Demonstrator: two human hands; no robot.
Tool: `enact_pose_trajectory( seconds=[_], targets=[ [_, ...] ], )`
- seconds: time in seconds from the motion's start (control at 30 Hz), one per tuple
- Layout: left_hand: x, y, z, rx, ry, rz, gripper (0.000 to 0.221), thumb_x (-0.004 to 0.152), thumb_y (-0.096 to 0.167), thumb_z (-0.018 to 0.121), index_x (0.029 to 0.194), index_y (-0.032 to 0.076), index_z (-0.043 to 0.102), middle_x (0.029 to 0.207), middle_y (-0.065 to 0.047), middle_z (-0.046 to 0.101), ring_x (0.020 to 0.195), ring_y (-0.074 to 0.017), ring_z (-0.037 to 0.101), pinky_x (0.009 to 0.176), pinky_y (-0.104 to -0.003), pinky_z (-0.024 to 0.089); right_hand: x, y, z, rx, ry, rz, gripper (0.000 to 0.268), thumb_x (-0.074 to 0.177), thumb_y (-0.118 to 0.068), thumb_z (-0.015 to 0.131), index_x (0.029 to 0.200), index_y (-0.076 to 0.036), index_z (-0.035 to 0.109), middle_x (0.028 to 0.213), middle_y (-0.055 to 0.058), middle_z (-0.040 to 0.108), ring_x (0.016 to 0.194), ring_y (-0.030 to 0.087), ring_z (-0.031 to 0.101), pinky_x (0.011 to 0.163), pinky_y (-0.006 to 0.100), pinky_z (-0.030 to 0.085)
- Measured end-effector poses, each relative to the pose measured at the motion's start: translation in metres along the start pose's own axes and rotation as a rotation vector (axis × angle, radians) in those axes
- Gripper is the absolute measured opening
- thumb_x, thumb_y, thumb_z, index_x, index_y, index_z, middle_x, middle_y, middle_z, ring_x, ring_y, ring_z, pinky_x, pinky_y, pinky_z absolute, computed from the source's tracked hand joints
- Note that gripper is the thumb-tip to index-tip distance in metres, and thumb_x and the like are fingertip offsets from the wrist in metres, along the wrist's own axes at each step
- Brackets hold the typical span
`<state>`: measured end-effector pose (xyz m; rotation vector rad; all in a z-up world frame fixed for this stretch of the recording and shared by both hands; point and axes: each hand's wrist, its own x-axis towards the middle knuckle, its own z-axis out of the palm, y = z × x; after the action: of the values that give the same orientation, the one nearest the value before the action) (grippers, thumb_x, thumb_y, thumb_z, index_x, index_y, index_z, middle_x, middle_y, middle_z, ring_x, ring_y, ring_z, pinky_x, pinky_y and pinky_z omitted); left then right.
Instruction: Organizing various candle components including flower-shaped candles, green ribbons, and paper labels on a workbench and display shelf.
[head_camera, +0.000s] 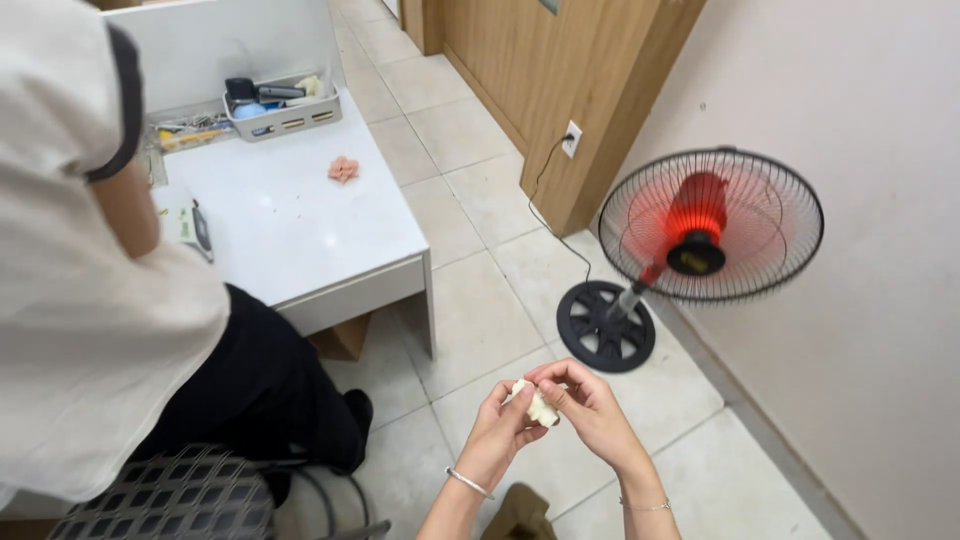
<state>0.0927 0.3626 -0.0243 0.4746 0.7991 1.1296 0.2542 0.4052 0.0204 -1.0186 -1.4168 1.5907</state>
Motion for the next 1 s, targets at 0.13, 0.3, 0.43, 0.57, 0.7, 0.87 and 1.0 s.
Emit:
enact_pose_trajectory(
  seconds=[0.13, 0.3, 0.43, 0.57, 0.7, 0.87, 1.0],
  targets=[
    [0.072, 0.017, 0.033, -0.106, 0.002, 0.001, 0.049, 0.099, 0.051, 0.052, 0.120, 0.007, 0.060, 0.101, -0.007, 0.070, 0.085, -0.0175, 0.073, 0.075, -0.028, 0.057, 0.062, -0.023, -0.061, -0.074, -0.069, 0.047, 0.023, 0.092, -0.015, 0.069, 0.111, -0.004, 0.073, 0.108, 0.006, 0.073, 0.094, 0.011, 0.068, 0.079, 0.028, 0.056],
    [0.133, 0.033, 0.057, -0.078, -0.010, -0.029, 0.055, 0.100, 0.055, 0.048, 0.122, 0.007, 0.063, 0.097, -0.007, 0.073, 0.080, -0.0135, 0.070, 0.070, -0.024, 0.056, 0.127, -0.001, -0.120, -0.096, -0.121, -0.021, 0.014, 0.092, -0.012, 0.073, 0.097, 0.000, 0.077, 0.121, 0.009, 0.068, 0.090, 0.013, 0.066, 0.075, 0.028, 0.057],
    [0.194, 0.042, 0.039, -0.083, 0.017, -0.029, 0.059, 0.102, 0.059, 0.048, 0.119, 0.004, 0.061, 0.093, -0.006, 0.069, 0.077, -0.0133, 0.069, 0.067, -0.024, 0.055, 0.182, -0.014, -0.128, -0.091, -0.139, 0.101, 0.018, 0.087, -0.012, 0.073, 0.102, -0.004, 0.078, 0.124, 0.006, 0.069, 0.081, 0.013, 0.066, 0.068, 0.027, 0.057],
    [0.258, 0.077, 0.028, -0.105, -0.017, -0.058, 0.060, 0.101, 0.062, 0.046, 0.119, 0.007, 0.062, 0.089, -0.006, 0.071, 0.070, -0.0109, 0.068, 0.062, -0.023, 0.054, 0.255, 0.014, -0.151, 0.047, -0.178, 0.020, 0.013, 0.087, -0.004, 0.075, 0.097, 0.004, 0.077, 0.124, 0.011, 0.069, 0.086, 0.013, 0.067, 0.067, 0.028, 0.055],
    [0.343, 0.121, 0.010, -0.118, -0.069, -0.083, 0.059, 0.103, 0.062, 0.046, 0.120, 0.008, 0.062, 0.087, -0.008, 0.074, 0.069, -0.0103, 0.068, 0.061, -0.021, 0.053, 0.347, 0.005, -0.160, 0.099, -0.078, 0.023, 0.012, 0.083, 0.001, 0.076, 0.092, 0.008, 0.079, 0.121, 0.014, 0.071, 0.088, 0.016, 0.069, 0.065, 0.029, 0.055],
    [0.432, 0.208, -0.002, -0.122, -0.089, -0.067, 0.057, 0.102, 0.062, 0.046, 0.120, 0.010, 0.062, 0.087, -0.009, 0.074, 0.068, -0.0100, 0.067, 0.061, -0.022, 0.053, 0.473, -0.027, -0.166, 0.054, -0.069, 0.009, 0.013, 0.082, -0.001, 0.077, 0.093, 0.007, 0.081, 0.117, 0.015, 0.075, 0.092, 0.018, 0.072, 0.076, 0.029, 0.060],
    [0.502, 0.273, -0.024, -0.131, -0.080, -0.004, 0.058, 0.102, 0.063, 0.046, 0.119, 0.010, 0.062, 0.087, -0.008, 0.073, 0.069, -0.0102, 0.067, 0.062, -0.023, 0.053, 0.572, -0.046, -0.153, 0.068, -0.034, 0.015, 0.015, 0.083, -0.003, 0.076, 0.094, 0.007, 0.082, 0.115, 0.016, 0.078, 0.086, 0.018, 0.071, 0.062, 0.031, 0.054]
  ],
)
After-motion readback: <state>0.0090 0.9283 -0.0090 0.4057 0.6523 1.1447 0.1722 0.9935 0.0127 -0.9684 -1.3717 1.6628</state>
